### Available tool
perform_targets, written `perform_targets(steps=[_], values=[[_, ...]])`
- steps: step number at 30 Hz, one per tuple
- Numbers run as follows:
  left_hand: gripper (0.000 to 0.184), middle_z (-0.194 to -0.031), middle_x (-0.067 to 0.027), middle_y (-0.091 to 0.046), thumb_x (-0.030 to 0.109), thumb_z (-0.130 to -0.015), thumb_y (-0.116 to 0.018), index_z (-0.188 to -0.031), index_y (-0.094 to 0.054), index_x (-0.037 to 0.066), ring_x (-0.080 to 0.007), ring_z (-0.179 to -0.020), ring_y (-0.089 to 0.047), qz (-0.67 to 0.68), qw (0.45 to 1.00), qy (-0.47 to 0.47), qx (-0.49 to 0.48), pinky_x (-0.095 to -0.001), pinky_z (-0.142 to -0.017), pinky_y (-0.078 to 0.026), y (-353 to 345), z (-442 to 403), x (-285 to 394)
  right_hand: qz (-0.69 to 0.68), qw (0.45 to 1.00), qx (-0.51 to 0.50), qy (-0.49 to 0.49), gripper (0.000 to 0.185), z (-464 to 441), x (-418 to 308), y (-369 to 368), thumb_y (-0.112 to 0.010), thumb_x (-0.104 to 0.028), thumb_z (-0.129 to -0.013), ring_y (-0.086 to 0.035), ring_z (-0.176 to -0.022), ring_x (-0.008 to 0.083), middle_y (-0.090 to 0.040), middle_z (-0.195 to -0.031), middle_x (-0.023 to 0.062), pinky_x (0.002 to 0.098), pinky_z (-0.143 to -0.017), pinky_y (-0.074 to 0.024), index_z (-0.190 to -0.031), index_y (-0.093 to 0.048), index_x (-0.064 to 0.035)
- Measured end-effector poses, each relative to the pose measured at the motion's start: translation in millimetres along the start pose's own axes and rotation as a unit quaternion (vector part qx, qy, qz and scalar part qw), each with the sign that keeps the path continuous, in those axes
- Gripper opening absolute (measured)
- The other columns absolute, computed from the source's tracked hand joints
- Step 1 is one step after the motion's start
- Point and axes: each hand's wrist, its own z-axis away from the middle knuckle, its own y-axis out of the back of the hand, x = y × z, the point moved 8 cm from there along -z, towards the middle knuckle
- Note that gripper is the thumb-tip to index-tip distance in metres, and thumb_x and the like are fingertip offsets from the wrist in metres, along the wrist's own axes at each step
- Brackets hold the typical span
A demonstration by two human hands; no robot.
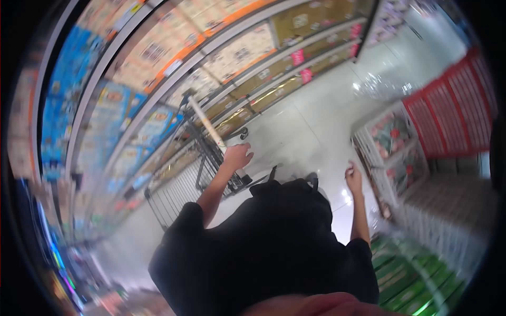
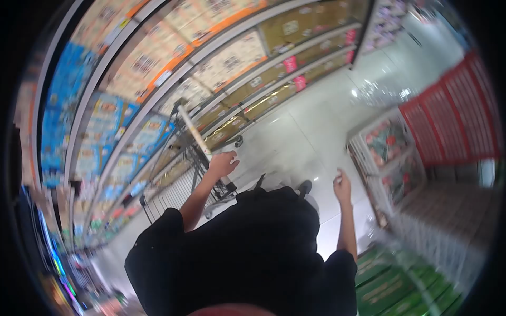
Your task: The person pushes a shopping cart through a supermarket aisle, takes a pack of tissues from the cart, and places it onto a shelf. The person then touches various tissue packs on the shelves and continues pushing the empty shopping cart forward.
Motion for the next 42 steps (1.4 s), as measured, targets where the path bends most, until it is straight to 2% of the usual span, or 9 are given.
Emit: perform_targets(steps=[5,7,11,15,20,27,28,35,42], values=[[0.021,-0.094,-0.0140,-0.065,0.011,-0.080,-0.065,-0.100,-0.061,0.005,-0.0324,-0.092,-0.062,0.204,0.961,0.022,0.184,-0.0400,-0.079,-0.049,33,5,-5,-0.040,0.961,-0.194,-0.191,0.053,9,145,-70,-0.058,-0.001,-0.076,-0.065,-0.055,0.0220,-0.065,-0.072,0.0141,0.0341,-0.050,-0.0526,-0.127,-0.046,-0.0065],[0.026,-0.102,-0.0152,-0.063,0.007,-0.078,-0.065,-0.103,-0.058,0.004,-0.0336,-0.098,-0.059,0.163,0.946,0.047,0.276,-0.0409,-0.083,-0.046,58,3,-13,0.007,0.940,-0.247,-0.236,0.055,-3,146,-74,-0.060,-0.002,-0.075,-0.065,-0.053,0.0222,-0.065,-0.069,0.0126,0.0355,-0.045,-0.0523,-0.128,-0.044,-0.0065],[0.048,-0.123,-0.0184,-0.051,0.004,-0.073,-0.065,-0.119,-0.049,0.002,-0.0378,-0.114,-0.048,0.093,0.868,0.183,0.452,-0.0444,-0.094,-0.037,104,5,-37,-0.017,0.911,-0.236,-0.339,0.050,-66,145,-70,-0.061,-0.007,-0.079,-0.064,-0.054,0.0225,-0.064,-0.077,0.0122,0.0336,-0.045,-0.0509,-0.126,-0.044,-0.0072],[0.068,-0.127,-0.0229,-0.046,0.009,-0.074,-0.067,-0.133,-0.035,-0.002,-0.0385,-0.118,-0.045,0.119,0.799,0.340,0.481,-0.0458,-0.095,-0.035,85,-2,-82,-0.095,0.898,-0.208,-0.376,0.042,-161,113,-85,-0.053,-0.016,-0.085,-0.066,-0.064,0.0252,-0.062,-0.090,0.0124,0.0379,-0.056,-0.0525,-0.126,-0.046,-0.0141],[0.075,-0.127,-0.0244,-0.047,0.011,-0.076,-0.066,-0.139,-0.027,-0.004,-0.0404,-0.116,-0.048,0.183,0.789,0.385,0.442,-0.0471,-0.090,-0.042,69,-7,-97,-0.037,0.916,-0.285,-0.278,0.043,-279,27,-140,-0.053,-0.020,-0.085,-0.067,-0.069,0.0251,-0.063,-0.095,0.0131,0.0393,-0.061,-0.0525,-0.127,-0.047,-0.0076],[0.073,-0.120,-0.0296,-0.052,0.012,-0.079,-0.064,-0.139,-0.025,-0.004,-0.0460,-0.105,-0.054,0.279,0.730,0.434,0.447,-0.0493,-0.090,-0.044,72,7,-96,0.052,0.877,-0.431,-0.207,0.041,-359,-55,-243,-0.057,-0.021,-0.085,-0.067,-0.075,0.0247,-0.063,-0.093,0.0125,0.0391,-0.067,-0.0513,-0.123,-0.049,-0.0071],[0.070,-0.117,-0.0297,-0.054,0.014,-0.081,-0.063,-0.138,-0.026,-0.003,-0.0465,-0.103,-0.055,0.287,0.727,0.434,0.449,-0.0493,-0.088,-0.045,74,8,-95,0.057,0.877,-0.432,-0.203,0.036,-368,-64,-257,-0.058,-0.018,-0.084,-0.067,-0.068,0.0223,-0.063,-0.085,0.0113,0.0333,-0.057,-0.0510,-0.118,-0.053,-0.0072],[0.048,-0.094,-0.0234,-0.064,0.022,-0.090,-0.055,-0.131,-0.037,0.003,-0.0431,-0.090,-0.061,0.331,0.672,0.528,0.400,-0.0497,-0.078,-0.047,61,13,-99,0.147,0.801,-0.571,-0.104,0.030,-406,-131,-348,-0.059,-0.020,-0.085,-0.067,-0.072,0.0238,-0.063,-0.089,0.0119,0.0355,-0.058,-0.0511,-0.112,-0.055,-0.0082],[0.033,-0.079,-0.0187,-0.066,0.026,-0.095,-0.047,-0.120,-0.047,0.004,-0.0400,-0.079,-0.064,0.311,0.571,0.605,0.460,-0.0479,-0.072,-0.049,55,28,-100,0.212,0.733,-0.646,-0.012,0.025,-439,-185,-433,-0.060,-0.023,-0.085,-0.066,-0.067,0.0205,-0.063,-0.083,0.0085,0.0325,-0.054,-0.0504,-0.104,-0.058,-0.0071]])
